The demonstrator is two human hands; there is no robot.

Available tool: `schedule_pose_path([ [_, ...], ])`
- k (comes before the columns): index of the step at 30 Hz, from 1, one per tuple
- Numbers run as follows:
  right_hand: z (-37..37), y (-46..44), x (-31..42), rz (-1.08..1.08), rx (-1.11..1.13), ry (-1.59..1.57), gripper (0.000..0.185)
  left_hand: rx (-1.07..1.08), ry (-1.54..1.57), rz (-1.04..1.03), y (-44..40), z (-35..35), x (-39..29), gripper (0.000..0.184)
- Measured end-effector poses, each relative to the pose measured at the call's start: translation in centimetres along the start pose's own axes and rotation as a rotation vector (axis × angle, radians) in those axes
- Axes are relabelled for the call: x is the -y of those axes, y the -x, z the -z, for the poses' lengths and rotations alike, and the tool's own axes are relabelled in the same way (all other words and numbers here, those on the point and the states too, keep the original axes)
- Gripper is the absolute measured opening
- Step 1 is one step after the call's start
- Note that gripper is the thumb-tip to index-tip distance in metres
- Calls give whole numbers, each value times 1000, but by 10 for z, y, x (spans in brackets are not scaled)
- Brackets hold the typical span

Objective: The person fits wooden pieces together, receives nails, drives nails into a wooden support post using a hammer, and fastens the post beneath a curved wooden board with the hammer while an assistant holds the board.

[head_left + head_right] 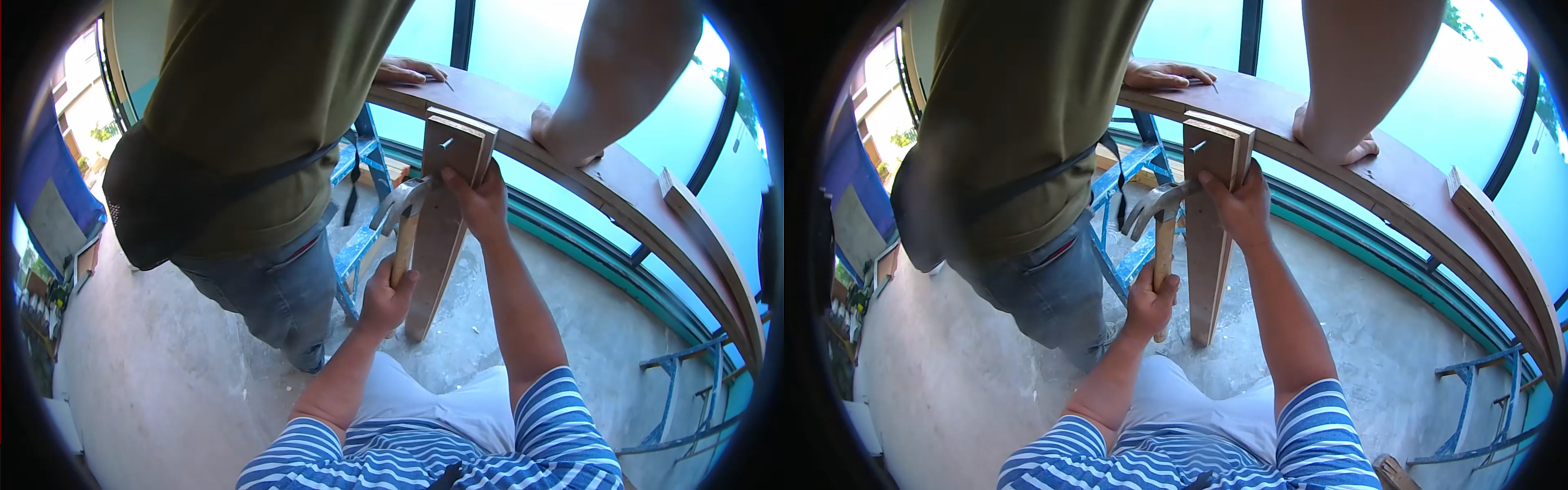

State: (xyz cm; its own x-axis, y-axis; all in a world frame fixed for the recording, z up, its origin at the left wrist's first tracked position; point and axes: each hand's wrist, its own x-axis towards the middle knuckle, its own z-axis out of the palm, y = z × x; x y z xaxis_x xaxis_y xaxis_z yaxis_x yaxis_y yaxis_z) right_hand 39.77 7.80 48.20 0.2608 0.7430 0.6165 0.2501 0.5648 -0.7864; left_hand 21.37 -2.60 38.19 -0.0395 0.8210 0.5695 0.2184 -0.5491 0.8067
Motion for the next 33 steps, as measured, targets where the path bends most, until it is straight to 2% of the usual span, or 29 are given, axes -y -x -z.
schedule_pose_path([
  [4, -2, 1, 6, 61, -30, -7, 57, -11, -10, 56, 1, 1, -6, 39],
  [6, -5, 1, 12, 137, -73, -14, 58, -31, 0, 17, -4, 1, -9, 40],
  [10, 3, -5, 12, 96, 15, 39, 55, -84, 37, -94, -12, -8, -10, 39],
  [12, 5, -4, 19, 39, 63, -43, 54, -115, 3, -152, -14, -13, -4, 38],
  [16, 5, 1, 21, 98, 48, 9, 51, -137, -93, -170, -18, -21, 4, 35],
  [19, 6, 3, 30, 69, 47, 59, 50, -200, -176, -296, -28, -28, 25, 36],
  [25, 5, 2, 26, 79, 80, -21, 48, -201, -165, -223, -20, -23, 15, 31],
  [27, 5, -1, 21, 94, 90, -40, 49, -274, -117, -475, -20, -25, 29, 26],
  [29, 7, -4, 11, 112, 106, -37, 50, -363, 126, -549, -12, -34, 39, 21],
  [30, 7, -4, 12, 117, 115, -33, 51, -366, 138, -520, -14, -39, 41, 20],
  [32, 10, -3, 17, 35, 130, -50, 51, -239, -190, -290, -22, -47, 45, 18],
  [33, 8, -1, 22, -3, 139, -62, 51, -218, -208, -257, -25, -41, 28, 18],
])
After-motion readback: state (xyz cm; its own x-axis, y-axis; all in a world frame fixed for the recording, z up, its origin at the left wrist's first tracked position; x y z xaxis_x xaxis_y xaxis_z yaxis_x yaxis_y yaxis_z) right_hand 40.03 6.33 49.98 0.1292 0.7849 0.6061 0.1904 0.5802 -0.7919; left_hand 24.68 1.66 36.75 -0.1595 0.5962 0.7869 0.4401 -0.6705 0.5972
